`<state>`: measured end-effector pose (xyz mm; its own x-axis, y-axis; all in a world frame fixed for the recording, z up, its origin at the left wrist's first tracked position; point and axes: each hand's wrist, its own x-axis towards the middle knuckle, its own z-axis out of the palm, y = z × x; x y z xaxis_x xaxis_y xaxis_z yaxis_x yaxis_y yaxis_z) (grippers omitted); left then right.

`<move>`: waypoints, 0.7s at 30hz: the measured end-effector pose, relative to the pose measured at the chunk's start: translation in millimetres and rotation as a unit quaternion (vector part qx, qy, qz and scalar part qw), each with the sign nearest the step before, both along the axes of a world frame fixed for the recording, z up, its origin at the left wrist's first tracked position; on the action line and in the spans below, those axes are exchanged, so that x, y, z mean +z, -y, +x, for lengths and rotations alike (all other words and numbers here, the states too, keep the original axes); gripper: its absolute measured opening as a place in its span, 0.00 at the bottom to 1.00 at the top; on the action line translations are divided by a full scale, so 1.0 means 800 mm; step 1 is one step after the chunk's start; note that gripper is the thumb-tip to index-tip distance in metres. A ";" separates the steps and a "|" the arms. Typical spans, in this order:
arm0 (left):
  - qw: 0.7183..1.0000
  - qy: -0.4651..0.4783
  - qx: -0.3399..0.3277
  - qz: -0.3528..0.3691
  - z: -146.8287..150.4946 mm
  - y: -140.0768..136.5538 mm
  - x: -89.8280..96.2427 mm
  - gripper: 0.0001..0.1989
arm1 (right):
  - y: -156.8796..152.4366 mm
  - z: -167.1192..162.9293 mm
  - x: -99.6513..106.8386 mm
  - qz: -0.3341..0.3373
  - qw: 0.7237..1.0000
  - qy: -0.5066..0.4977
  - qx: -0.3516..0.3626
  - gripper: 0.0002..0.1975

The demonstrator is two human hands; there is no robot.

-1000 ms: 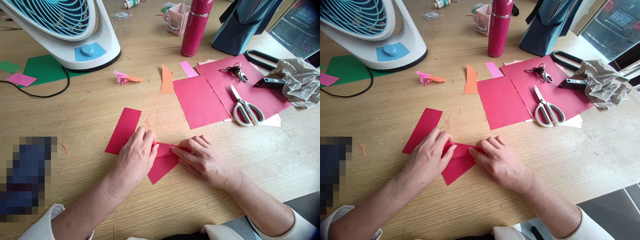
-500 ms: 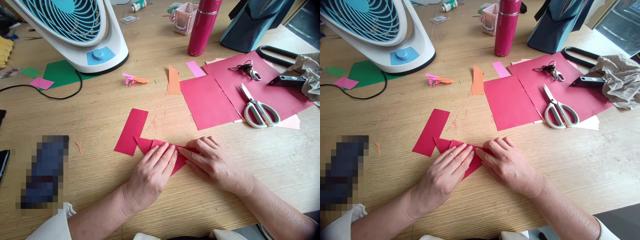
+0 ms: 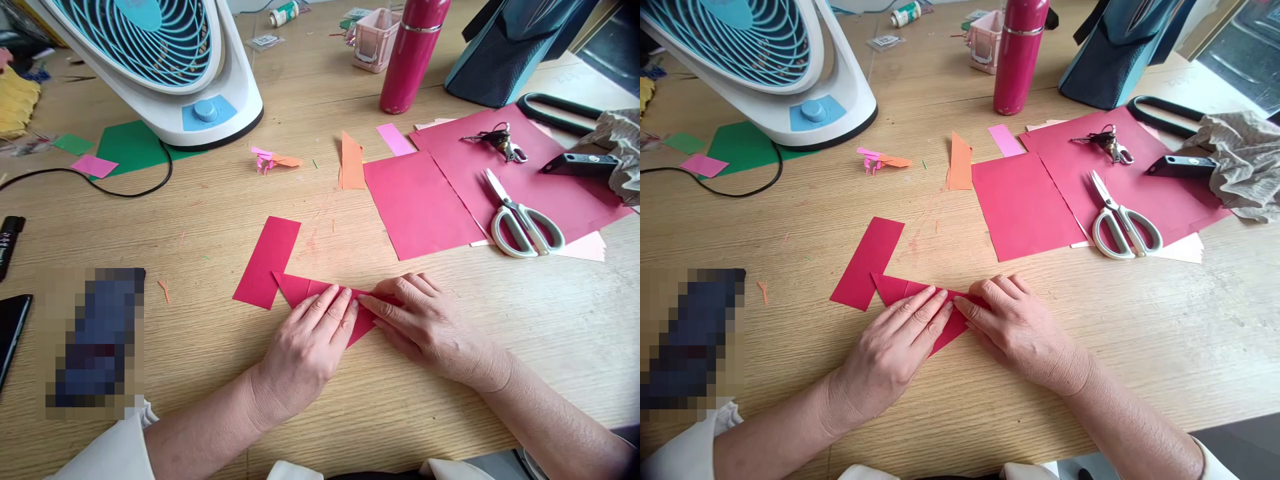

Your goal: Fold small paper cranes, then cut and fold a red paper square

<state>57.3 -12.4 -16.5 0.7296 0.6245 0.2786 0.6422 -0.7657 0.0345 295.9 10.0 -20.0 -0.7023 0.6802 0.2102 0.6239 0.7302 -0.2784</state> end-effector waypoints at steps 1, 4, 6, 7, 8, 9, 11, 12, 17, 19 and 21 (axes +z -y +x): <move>1.000 -0.002 0.001 0.000 0.000 0.000 0.000 0.21 | 0.000 0.000 0.000 -0.001 1.000 0.000 0.000 0.15; 1.000 -0.004 0.000 0.005 0.000 0.001 0.001 0.21 | 0.002 0.003 0.005 0.015 1.000 -0.001 -0.003 0.13; 1.000 -0.004 -0.002 0.009 0.000 0.001 0.000 0.21 | 0.008 0.004 0.011 0.050 0.999 -0.001 -0.010 0.13; 1.000 -0.005 -0.003 0.011 0.000 0.001 0.000 0.20 | 0.013 0.004 0.013 0.068 0.998 0.002 -0.017 0.13; 1.000 -0.005 -0.004 0.014 0.000 0.000 -0.001 0.20 | 0.018 0.003 0.015 0.081 0.996 0.009 -0.025 0.13; 1.000 -0.006 -0.005 0.016 -0.001 0.000 -0.001 0.20 | 0.023 0.001 0.016 0.087 0.995 0.019 -0.034 0.13; 1.000 -0.004 -0.008 0.020 -0.001 -0.001 -0.002 0.21 | 0.031 -0.005 0.015 0.082 0.995 0.042 -0.048 0.13; 1.000 -0.003 -0.010 0.023 -0.001 -0.001 -0.002 0.21 | 0.034 -0.009 0.014 0.080 0.994 0.052 -0.054 0.14; 0.999 -0.014 -0.014 0.026 -0.001 0.000 -0.001 0.22 | 0.043 -0.019 0.008 0.081 0.992 0.070 -0.071 0.17; 0.999 -0.019 -0.013 0.030 -0.001 0.000 0.000 0.23 | 0.049 -0.017 0.007 0.082 0.992 0.058 -0.075 0.17; 0.999 -0.024 -0.012 0.034 -0.001 0.001 0.000 0.23 | 0.058 -0.011 0.005 0.082 0.992 0.039 -0.091 0.16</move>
